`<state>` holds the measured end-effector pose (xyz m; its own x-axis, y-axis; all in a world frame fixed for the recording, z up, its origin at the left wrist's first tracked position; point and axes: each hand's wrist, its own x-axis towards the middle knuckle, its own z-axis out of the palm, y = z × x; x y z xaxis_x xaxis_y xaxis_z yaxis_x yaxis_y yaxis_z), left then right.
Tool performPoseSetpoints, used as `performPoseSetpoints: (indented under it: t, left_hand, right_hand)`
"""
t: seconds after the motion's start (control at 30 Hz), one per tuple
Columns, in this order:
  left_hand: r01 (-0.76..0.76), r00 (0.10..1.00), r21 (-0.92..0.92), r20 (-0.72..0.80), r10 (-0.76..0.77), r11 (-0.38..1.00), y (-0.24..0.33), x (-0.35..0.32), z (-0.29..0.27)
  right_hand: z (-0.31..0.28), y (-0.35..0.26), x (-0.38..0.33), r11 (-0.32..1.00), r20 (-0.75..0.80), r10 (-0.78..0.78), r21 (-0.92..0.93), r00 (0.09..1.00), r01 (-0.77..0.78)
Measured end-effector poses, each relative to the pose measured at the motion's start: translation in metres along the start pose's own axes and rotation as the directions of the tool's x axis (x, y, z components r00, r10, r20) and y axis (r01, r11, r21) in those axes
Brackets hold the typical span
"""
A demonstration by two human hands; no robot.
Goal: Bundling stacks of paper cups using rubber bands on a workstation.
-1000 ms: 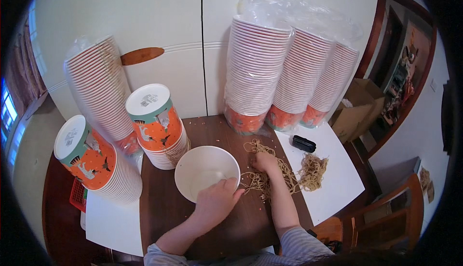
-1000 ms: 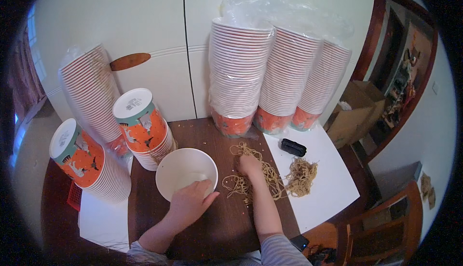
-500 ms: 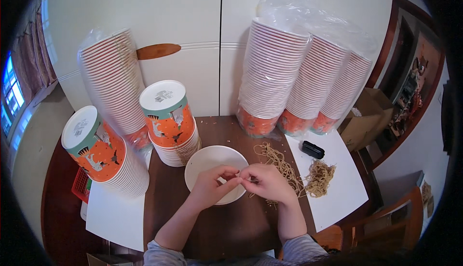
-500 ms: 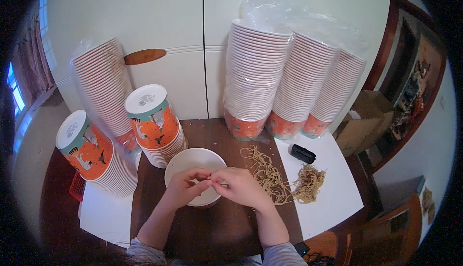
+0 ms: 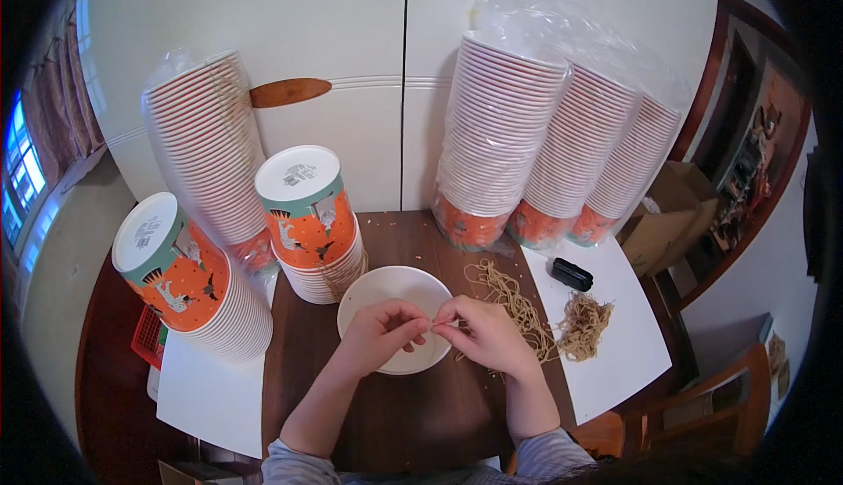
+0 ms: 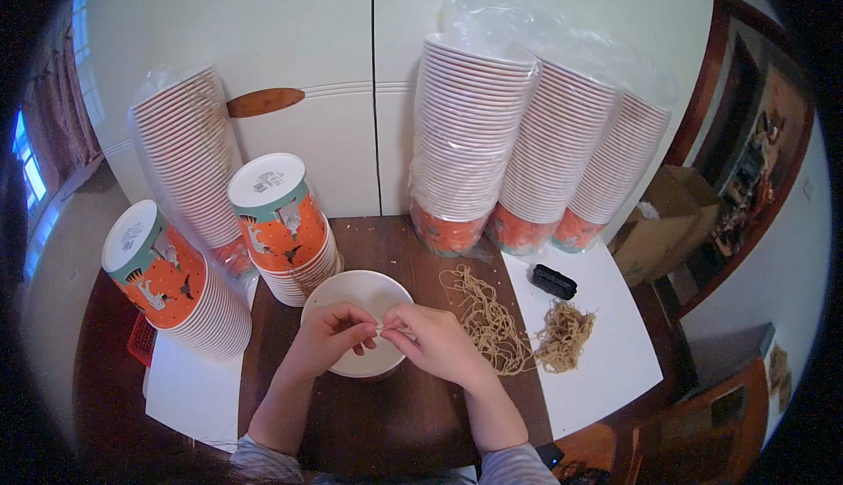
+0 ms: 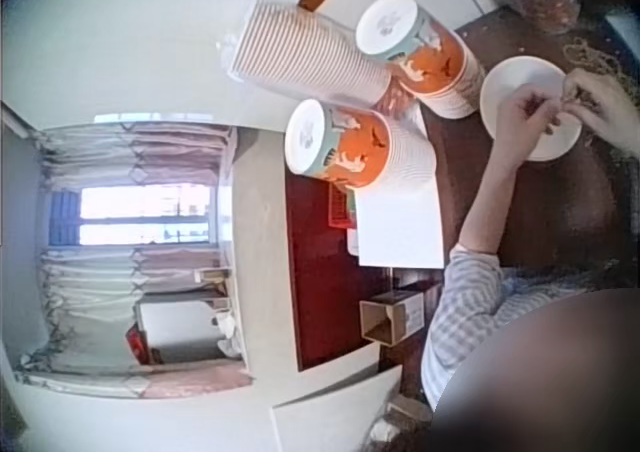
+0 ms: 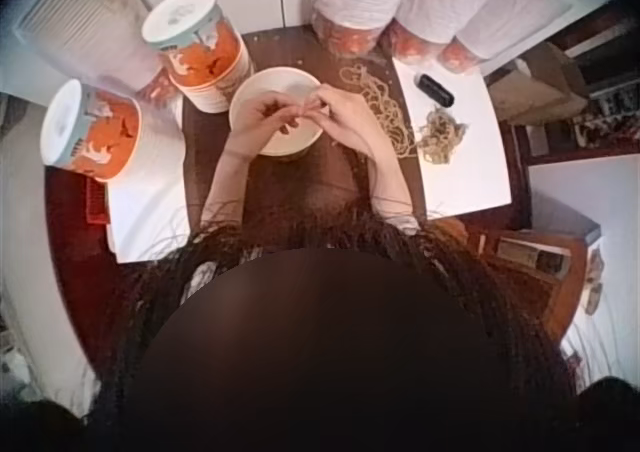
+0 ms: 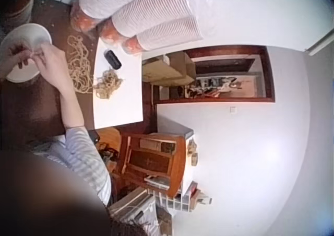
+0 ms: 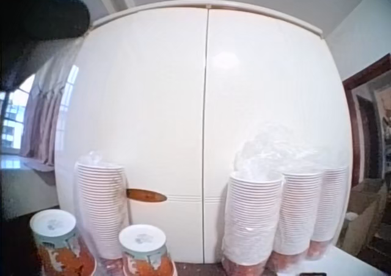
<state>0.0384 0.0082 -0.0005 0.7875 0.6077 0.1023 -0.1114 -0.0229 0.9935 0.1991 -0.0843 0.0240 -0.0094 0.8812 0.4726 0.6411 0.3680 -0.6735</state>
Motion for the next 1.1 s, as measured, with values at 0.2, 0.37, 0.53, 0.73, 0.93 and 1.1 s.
performPoseSetpoints:
  t: [0.2, 0.37, 0.53, 0.73, 0.93, 1.1]
  left_hand:
    - [0.095, 0.995, -0.034, 0.03, -0.094, 0.995, 0.002, 0.001, -0.003]
    - [0.212, 0.969, 0.027, 0.126, -0.214, 0.977, 0.008, 0.0, -0.001]
    - [0.183, 0.975, 0.044, 0.12, -0.187, 0.982, 0.005, -0.001, -0.002]
    - [0.06, 0.996, 0.241, 0.049, -0.074, 0.969, 0.004, -0.001, -0.005]
    - [-0.023, 0.999, 0.377, 0.034, 0.011, 0.926, 0.006, -0.004, -0.007]
    - [-0.146, 0.988, 0.524, 0.026, 0.155, 0.839, 0.013, -0.006, -0.004]
  right_hand:
    - [0.0, -0.004, 0.0, 0.998, 0.02, 0.012, -0.061, 1.0, -0.011]
    - [0.002, -0.004, -0.002, 0.986, 0.005, -0.062, -0.155, 0.998, 0.062]
    - [0.003, -0.004, -0.002, 0.989, 0.011, -0.052, -0.137, 0.999, 0.053]
    - [0.005, 0.0, 0.0, 0.998, 0.045, 0.003, -0.066, 0.999, 0.0]
    - [0.007, 0.003, 0.002, 0.986, 0.027, -0.063, -0.15, 0.998, 0.066]
    - [0.011, 0.008, 0.003, 0.974, -0.041, -0.138, -0.184, 0.99, 0.128]
